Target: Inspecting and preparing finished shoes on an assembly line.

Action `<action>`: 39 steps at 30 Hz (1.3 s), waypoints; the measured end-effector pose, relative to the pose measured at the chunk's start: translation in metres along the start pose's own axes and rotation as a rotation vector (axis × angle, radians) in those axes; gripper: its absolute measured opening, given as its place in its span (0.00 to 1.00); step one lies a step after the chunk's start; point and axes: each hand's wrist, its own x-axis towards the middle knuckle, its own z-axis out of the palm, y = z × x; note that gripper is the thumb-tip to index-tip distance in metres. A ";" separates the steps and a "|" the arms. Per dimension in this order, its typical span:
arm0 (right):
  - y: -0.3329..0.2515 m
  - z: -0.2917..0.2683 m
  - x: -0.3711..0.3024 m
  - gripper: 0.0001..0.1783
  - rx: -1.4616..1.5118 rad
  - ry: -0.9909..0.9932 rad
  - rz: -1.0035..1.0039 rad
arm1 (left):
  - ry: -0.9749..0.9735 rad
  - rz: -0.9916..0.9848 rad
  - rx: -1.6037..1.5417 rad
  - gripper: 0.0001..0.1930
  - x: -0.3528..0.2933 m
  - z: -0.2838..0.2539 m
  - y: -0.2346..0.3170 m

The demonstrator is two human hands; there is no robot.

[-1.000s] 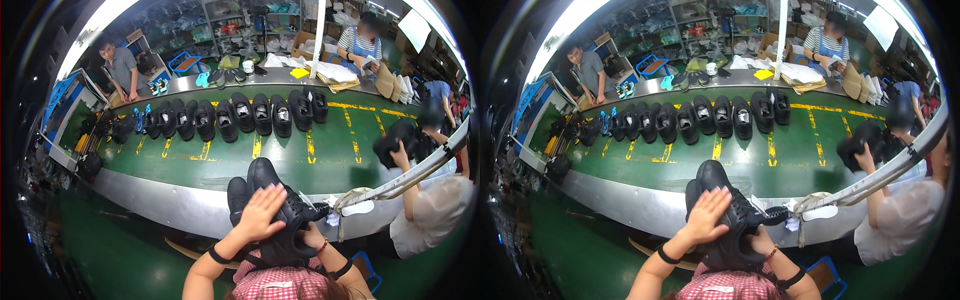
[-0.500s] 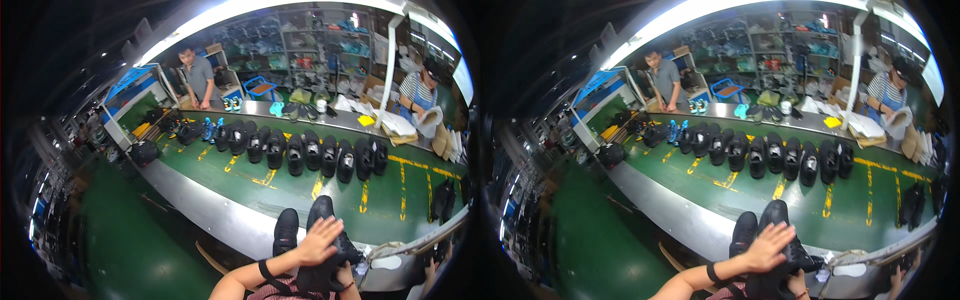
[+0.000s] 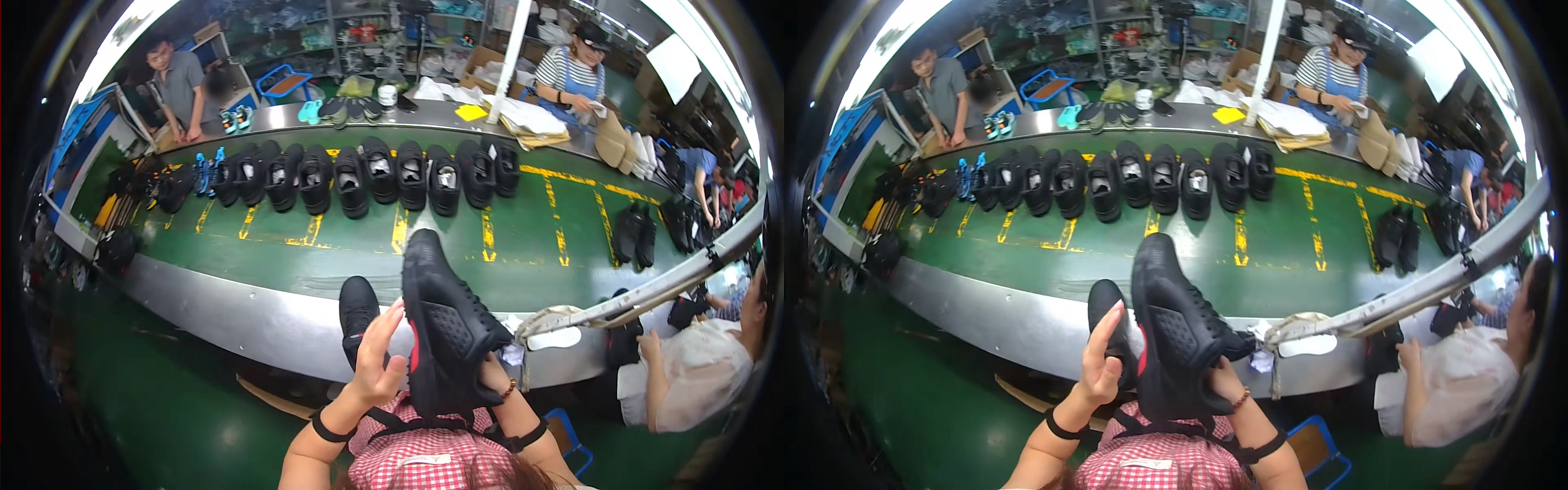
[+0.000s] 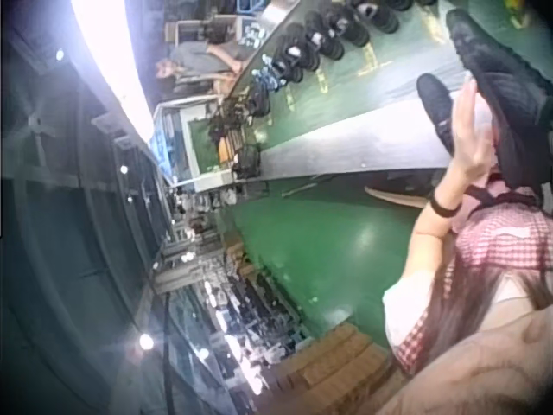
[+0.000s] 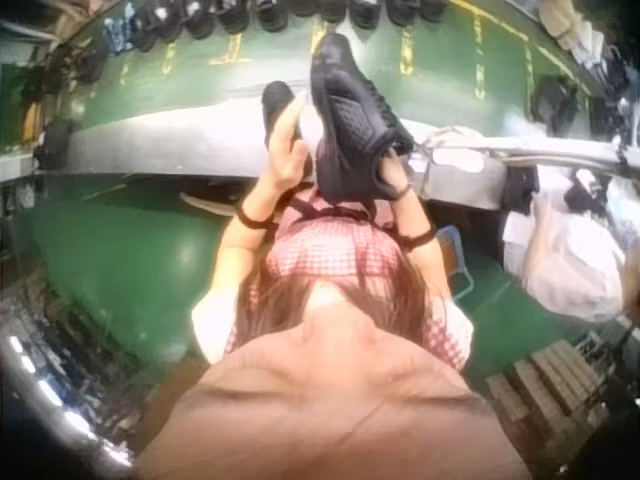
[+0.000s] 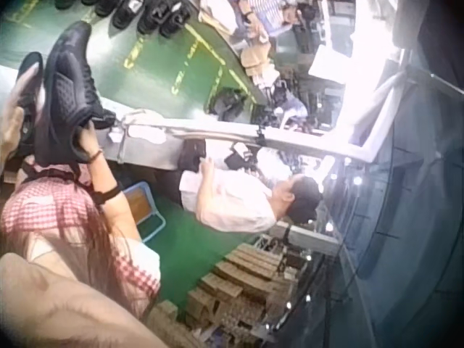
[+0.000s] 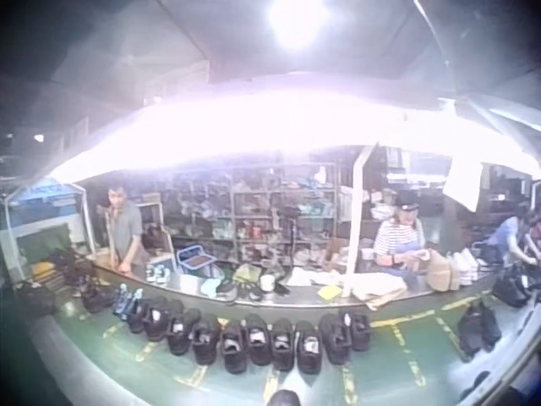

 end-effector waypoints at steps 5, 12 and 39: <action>-0.004 0.008 -0.015 0.22 0.023 -0.109 0.110 | -0.384 0.015 0.408 0.35 0.012 0.019 0.014; 0.001 0.006 -0.019 0.16 0.137 0.049 0.087 | -0.764 0.284 -0.322 0.32 -0.024 0.033 0.019; -0.003 0.021 0.001 0.22 -0.241 0.096 -0.168 | 0.348 -0.518 0.205 0.36 -0.081 -0.044 -0.087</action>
